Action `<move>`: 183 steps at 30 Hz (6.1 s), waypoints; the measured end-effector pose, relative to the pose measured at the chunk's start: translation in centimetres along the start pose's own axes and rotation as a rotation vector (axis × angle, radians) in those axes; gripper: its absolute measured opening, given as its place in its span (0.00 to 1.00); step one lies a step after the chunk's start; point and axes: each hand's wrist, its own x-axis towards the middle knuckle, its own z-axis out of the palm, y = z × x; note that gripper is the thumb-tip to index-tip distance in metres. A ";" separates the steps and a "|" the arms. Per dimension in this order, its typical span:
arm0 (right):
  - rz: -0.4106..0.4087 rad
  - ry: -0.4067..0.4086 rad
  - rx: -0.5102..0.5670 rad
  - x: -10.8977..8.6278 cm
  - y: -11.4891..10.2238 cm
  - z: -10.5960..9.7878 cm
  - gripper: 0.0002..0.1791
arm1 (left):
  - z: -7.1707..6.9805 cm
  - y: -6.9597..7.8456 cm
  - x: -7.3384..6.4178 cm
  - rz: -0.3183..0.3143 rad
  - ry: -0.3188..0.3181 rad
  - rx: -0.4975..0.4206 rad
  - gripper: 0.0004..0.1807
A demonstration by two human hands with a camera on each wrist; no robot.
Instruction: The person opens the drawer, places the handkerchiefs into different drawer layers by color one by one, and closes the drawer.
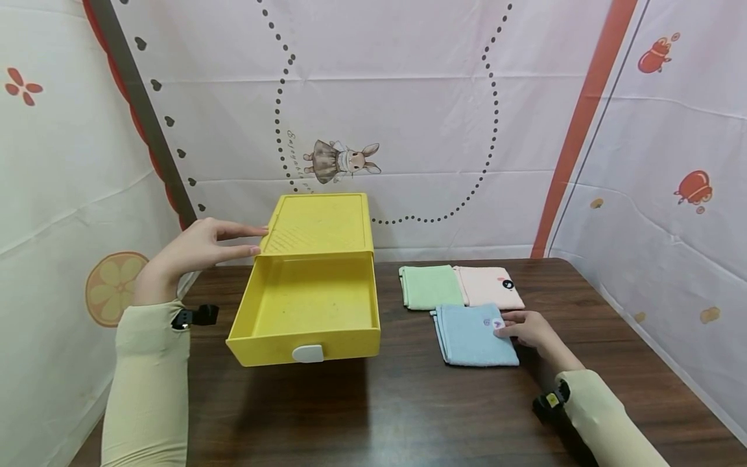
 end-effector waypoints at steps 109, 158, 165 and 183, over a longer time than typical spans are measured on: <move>-0.223 -0.258 0.573 -6.0 -9.1 -3.0 0.30 | 0.0 0.0 0.1 0.000 -0.009 0.008 0.25; -0.306 -0.331 0.630 -8.8 -16.8 -4.7 0.21 | -0.1 0.1 0.1 -0.014 -0.014 -0.008 0.24; -0.348 -0.367 0.641 -9.3 -17.8 -4.8 0.20 | -0.2 0.2 0.1 -0.010 -0.011 -0.010 0.24; -0.450 -0.520 0.723 -9.8 -20.0 -4.6 0.18 | -0.1 -0.1 0.1 -0.004 -0.009 -0.013 0.24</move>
